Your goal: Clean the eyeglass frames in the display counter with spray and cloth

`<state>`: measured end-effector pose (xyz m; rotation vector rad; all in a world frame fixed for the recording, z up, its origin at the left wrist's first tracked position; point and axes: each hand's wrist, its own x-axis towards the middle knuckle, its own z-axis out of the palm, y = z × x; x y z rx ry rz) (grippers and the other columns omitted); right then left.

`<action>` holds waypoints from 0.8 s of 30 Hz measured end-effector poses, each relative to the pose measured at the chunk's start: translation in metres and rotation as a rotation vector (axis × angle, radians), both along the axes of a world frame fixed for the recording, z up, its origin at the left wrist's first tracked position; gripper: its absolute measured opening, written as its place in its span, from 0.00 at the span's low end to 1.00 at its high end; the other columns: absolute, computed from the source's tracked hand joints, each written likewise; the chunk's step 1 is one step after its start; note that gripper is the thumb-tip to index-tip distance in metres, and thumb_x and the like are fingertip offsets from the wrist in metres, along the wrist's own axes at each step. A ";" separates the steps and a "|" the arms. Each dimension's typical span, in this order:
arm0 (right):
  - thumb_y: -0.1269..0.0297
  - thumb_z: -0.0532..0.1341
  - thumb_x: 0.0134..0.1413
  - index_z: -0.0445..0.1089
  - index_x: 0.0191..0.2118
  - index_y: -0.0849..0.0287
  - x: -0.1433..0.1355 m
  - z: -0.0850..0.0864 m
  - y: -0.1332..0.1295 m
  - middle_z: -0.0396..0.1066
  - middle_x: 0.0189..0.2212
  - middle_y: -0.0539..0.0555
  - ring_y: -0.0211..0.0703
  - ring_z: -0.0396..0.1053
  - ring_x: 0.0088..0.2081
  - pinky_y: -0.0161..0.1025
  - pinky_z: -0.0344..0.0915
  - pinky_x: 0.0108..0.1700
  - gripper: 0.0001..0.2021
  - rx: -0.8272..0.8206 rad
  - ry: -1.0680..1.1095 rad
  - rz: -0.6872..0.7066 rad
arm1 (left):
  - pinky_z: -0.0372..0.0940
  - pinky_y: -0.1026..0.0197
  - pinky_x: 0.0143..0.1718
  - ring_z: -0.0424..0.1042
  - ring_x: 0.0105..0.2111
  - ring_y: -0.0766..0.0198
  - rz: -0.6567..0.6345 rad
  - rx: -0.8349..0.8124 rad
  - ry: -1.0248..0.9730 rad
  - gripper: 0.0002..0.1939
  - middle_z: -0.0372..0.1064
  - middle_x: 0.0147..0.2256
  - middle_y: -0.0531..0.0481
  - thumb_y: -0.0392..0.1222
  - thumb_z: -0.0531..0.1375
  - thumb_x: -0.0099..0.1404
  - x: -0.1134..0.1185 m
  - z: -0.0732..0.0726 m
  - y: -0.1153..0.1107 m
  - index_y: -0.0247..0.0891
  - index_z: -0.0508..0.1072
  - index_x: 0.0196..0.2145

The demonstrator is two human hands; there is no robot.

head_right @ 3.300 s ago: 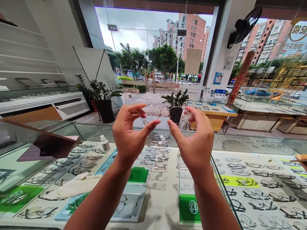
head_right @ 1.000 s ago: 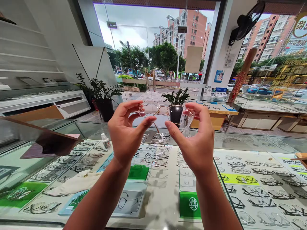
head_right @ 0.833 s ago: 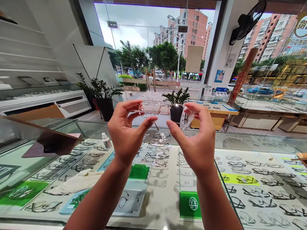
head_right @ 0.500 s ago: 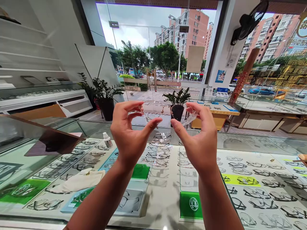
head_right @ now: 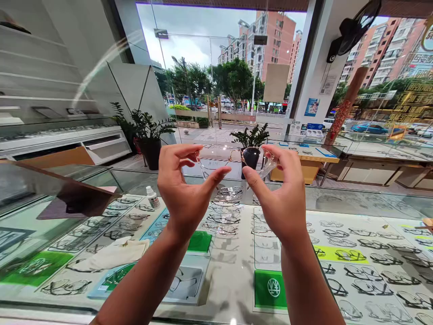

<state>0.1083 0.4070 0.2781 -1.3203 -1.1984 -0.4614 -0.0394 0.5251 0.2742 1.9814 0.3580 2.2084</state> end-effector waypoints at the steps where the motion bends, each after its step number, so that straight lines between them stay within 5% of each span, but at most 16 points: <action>1: 0.47 0.69 0.60 0.73 0.58 0.50 0.000 0.000 0.000 0.72 0.53 0.57 0.54 0.72 0.52 0.55 0.70 0.55 0.24 0.001 0.002 0.002 | 0.70 0.53 0.43 0.70 0.42 0.58 0.006 0.002 0.000 0.27 0.71 0.44 0.47 0.55 0.77 0.56 0.000 0.000 0.000 0.44 0.75 0.48; 24: 0.52 0.70 0.60 0.72 0.57 0.50 -0.009 0.004 -0.004 0.72 0.52 0.56 0.55 0.72 0.52 0.55 0.70 0.56 0.22 0.101 -0.081 -0.087 | 0.68 0.53 0.45 0.73 0.46 0.57 -0.219 -0.286 0.105 0.28 0.73 0.47 0.46 0.60 0.74 0.60 0.007 -0.003 0.006 0.46 0.73 0.51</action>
